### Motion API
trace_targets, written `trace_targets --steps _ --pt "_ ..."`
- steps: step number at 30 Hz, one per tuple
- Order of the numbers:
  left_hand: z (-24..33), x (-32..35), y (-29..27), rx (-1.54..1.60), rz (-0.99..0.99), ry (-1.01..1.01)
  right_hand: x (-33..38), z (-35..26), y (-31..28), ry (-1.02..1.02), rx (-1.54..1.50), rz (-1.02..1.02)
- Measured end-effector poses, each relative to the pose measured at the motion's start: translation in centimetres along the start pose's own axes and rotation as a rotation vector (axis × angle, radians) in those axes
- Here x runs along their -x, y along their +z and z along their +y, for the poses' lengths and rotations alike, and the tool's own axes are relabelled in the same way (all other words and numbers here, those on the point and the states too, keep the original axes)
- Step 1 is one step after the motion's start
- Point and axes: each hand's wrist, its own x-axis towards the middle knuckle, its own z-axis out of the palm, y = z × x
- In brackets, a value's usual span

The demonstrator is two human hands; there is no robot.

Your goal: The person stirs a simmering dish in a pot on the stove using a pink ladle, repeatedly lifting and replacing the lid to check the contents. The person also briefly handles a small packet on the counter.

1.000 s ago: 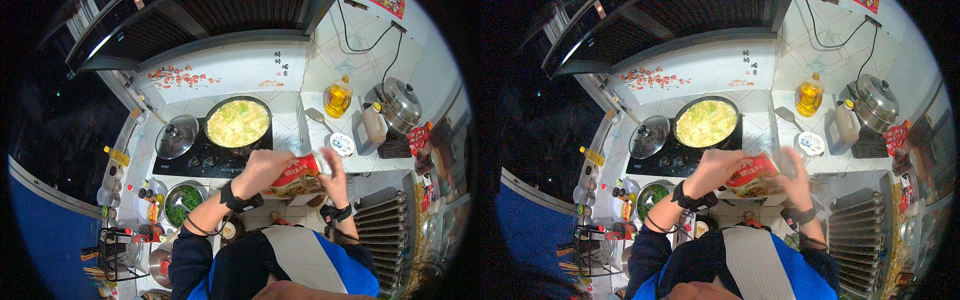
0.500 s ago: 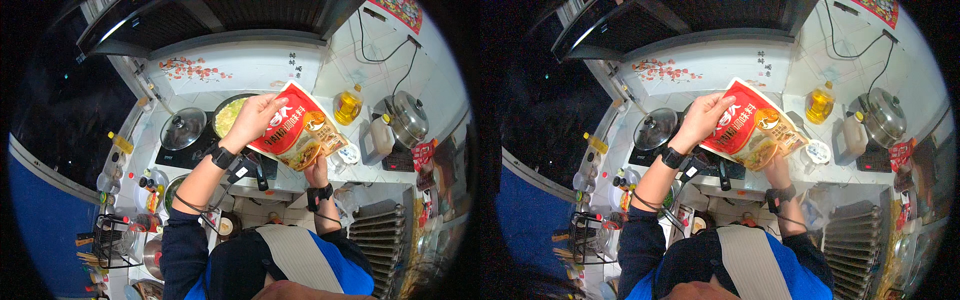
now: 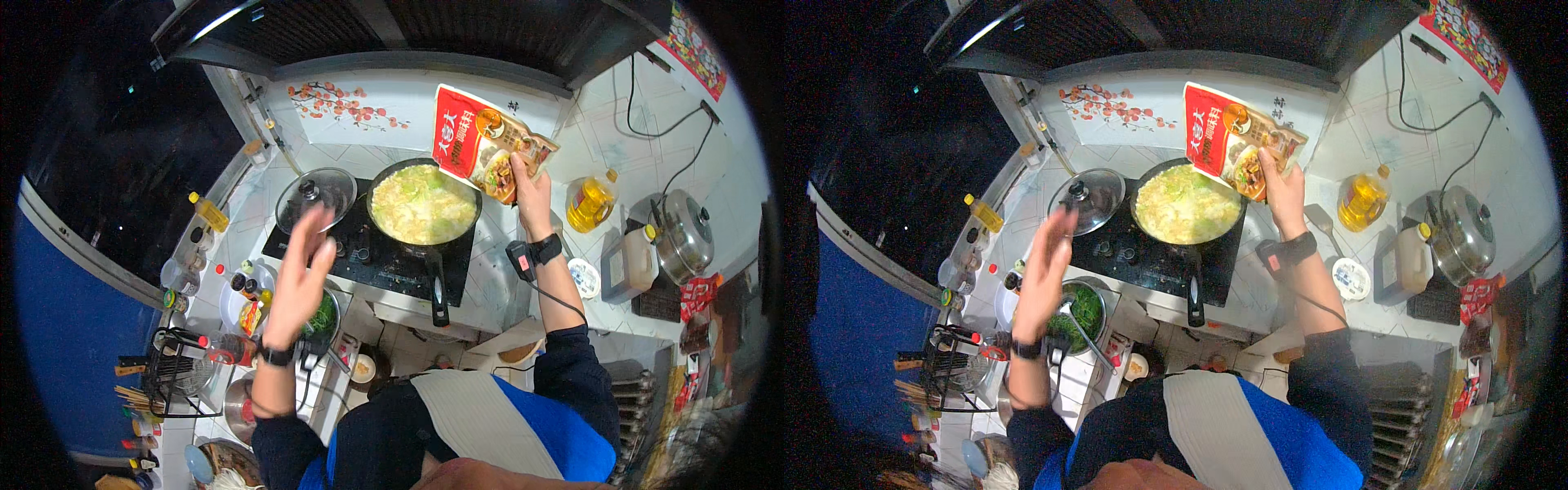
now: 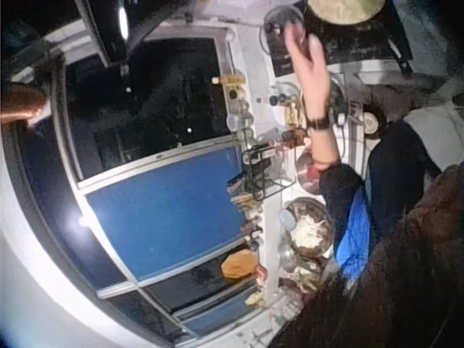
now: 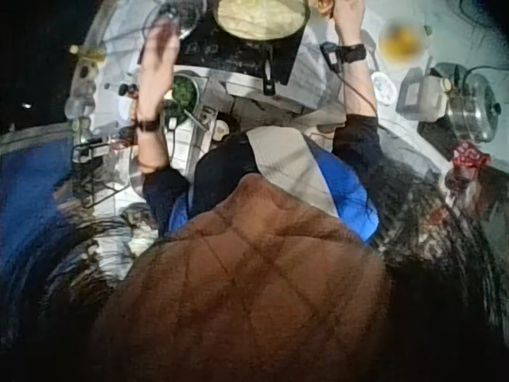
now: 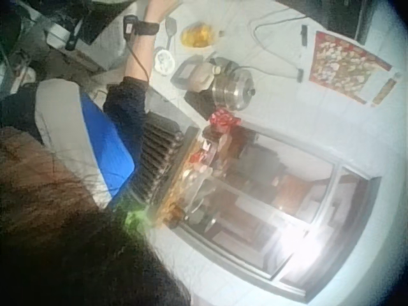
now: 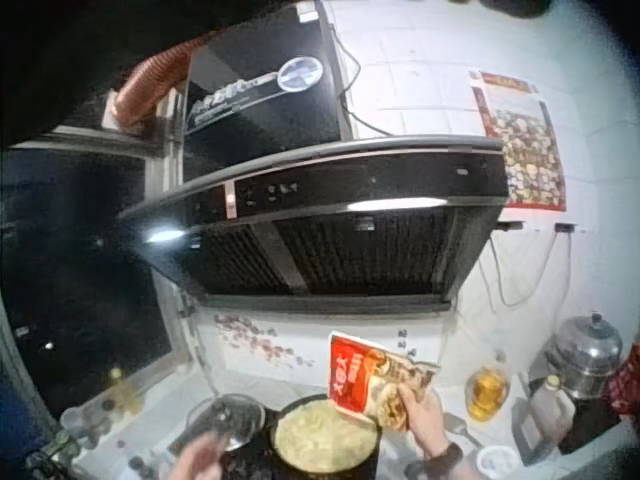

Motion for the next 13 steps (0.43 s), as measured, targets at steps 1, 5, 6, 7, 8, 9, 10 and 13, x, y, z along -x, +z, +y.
trace_targets --steps 1,5,6,7,8,9,10,13 --pt "-0.8 2.1 -0.4 -0.049 -0.023 -0.027 -0.9 0.7 0.3 -0.091 0.044 -0.007" --pt "-3.6 10.9 -0.2 -0.003 -0.041 -0.329 -3.6 2.6 1.4 -0.116 0.162 -0.003" --pt "-4.4 12.9 0.3 0.150 0.015 -0.430 -3.8 3.0 1.7 -0.128 0.139 -0.046" --pt "-4.9 14.8 0.7 0.087 0.027 -0.447 -3.9 3.3 1.9 -0.066 0.121 -0.026" --pt "-5.5 16.3 1.0 0.142 0.066 -0.517 -4.4 3.3 2.4 -0.078 0.070 -0.030" --pt "-6.0 17.7 1.5 0.202 0.089 -0.561 -4.5 3.2 2.7 -0.130 0.058 -0.056" --pt "-6.2 19.2 1.8 0.232 0.136 -0.596 -4.6 3.3 3.0 -0.127 0.184 -0.068" --pt "-7.1 21.0 2.3 0.278 0.227 -0.660 -5.3 2.7 3.8 -0.099 0.171 -0.092"
